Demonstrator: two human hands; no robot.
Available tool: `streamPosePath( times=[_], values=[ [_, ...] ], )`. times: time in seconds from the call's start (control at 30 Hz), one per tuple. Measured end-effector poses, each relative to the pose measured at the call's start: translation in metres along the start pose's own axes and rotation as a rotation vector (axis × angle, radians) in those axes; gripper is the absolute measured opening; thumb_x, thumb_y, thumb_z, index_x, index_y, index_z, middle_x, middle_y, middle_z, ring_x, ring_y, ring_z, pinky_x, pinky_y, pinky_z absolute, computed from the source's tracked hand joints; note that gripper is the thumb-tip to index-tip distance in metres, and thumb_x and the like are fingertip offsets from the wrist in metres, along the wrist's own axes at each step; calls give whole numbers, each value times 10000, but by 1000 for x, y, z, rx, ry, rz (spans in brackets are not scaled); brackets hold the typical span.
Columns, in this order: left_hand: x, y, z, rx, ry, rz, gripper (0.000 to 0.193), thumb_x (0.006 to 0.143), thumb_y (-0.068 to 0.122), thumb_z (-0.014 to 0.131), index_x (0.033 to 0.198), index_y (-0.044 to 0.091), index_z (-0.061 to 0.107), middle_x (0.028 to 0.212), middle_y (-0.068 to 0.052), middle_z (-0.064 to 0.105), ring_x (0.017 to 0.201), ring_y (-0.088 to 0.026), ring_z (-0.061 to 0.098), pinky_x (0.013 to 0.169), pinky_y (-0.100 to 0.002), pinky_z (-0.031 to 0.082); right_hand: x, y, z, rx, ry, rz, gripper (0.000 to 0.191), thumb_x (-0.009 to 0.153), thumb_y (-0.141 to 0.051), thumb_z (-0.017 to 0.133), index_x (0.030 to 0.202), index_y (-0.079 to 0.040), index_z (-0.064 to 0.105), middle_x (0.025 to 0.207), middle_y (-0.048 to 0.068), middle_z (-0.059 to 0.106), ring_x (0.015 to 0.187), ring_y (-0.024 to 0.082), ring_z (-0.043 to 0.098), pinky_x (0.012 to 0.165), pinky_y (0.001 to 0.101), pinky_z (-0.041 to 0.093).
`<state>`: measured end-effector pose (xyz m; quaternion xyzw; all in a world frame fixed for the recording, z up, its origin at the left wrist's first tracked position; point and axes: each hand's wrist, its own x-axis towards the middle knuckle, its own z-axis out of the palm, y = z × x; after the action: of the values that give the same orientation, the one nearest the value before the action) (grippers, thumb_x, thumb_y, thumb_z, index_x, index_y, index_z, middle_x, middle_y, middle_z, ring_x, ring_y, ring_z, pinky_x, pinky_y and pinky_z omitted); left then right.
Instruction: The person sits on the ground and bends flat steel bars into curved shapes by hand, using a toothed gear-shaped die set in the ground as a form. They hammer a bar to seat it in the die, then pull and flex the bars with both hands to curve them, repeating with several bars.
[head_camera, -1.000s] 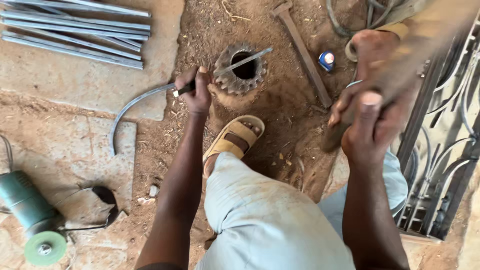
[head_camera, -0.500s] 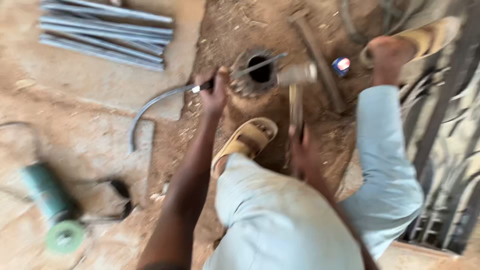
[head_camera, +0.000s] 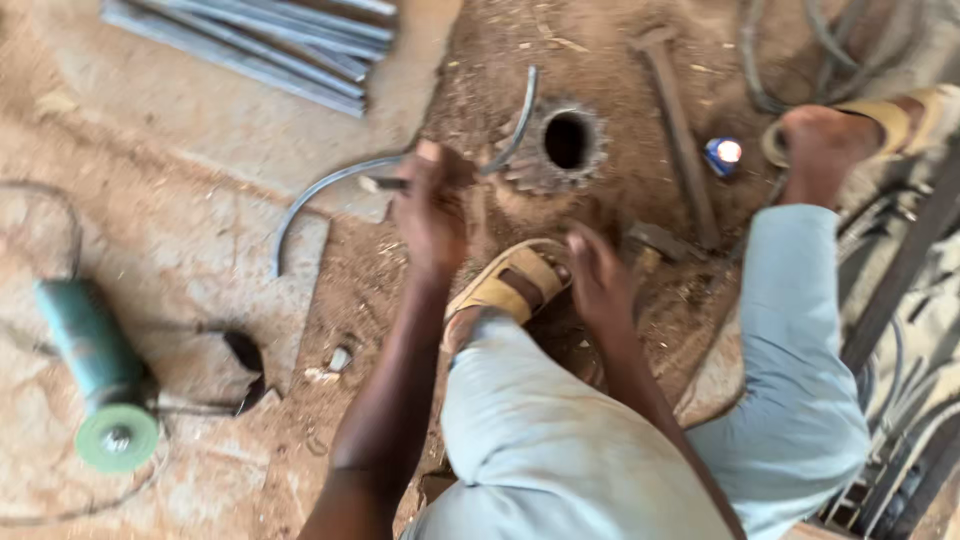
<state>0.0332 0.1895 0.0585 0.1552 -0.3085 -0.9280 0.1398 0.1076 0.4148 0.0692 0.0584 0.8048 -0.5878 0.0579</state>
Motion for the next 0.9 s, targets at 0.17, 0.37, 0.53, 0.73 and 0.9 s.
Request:
streamPosePath(
  times=[0.17,0.37,0.53,0.73,0.9],
  values=[
    [-45,33,-6,823,-379,119,230,802,-26,620,1031,-4,612,1093,-185,578,983,-337,592,864,-448,465,131,-60,109,750,-411,683,207,956,-145,599,1130,-35,628,899,91,691,750,205,698,663,326,603],
    [-77,84,-79,1516,-305,339,528,662,-121,565,1149,76,623,1436,-180,535,1417,-414,478,1186,-544,427,184,-101,164,-92,-469,56,191,1058,-79,652,1237,-95,715,806,66,677,590,129,578,496,302,456],
    [-77,117,-158,1749,279,543,525,836,-35,639,1346,61,561,1480,-219,467,1436,-431,414,1219,-593,360,208,-73,217,-513,-661,-957,408,904,125,632,1274,-16,730,1096,164,753,959,204,738,820,340,618],
    [-11,153,-207,1738,436,388,534,861,170,825,1352,68,644,1410,-237,585,1283,-423,563,1021,-517,503,198,-29,316,-597,-733,-1171,435,906,121,585,1201,-134,776,1103,99,784,898,200,751,812,320,639],
    [11,143,-225,1704,556,192,252,871,93,789,1123,91,790,1036,-128,766,904,-288,742,791,-426,608,190,-27,352,-733,-899,-681,132,996,82,593,1075,13,674,891,150,727,669,213,686,539,349,579]
  ],
)
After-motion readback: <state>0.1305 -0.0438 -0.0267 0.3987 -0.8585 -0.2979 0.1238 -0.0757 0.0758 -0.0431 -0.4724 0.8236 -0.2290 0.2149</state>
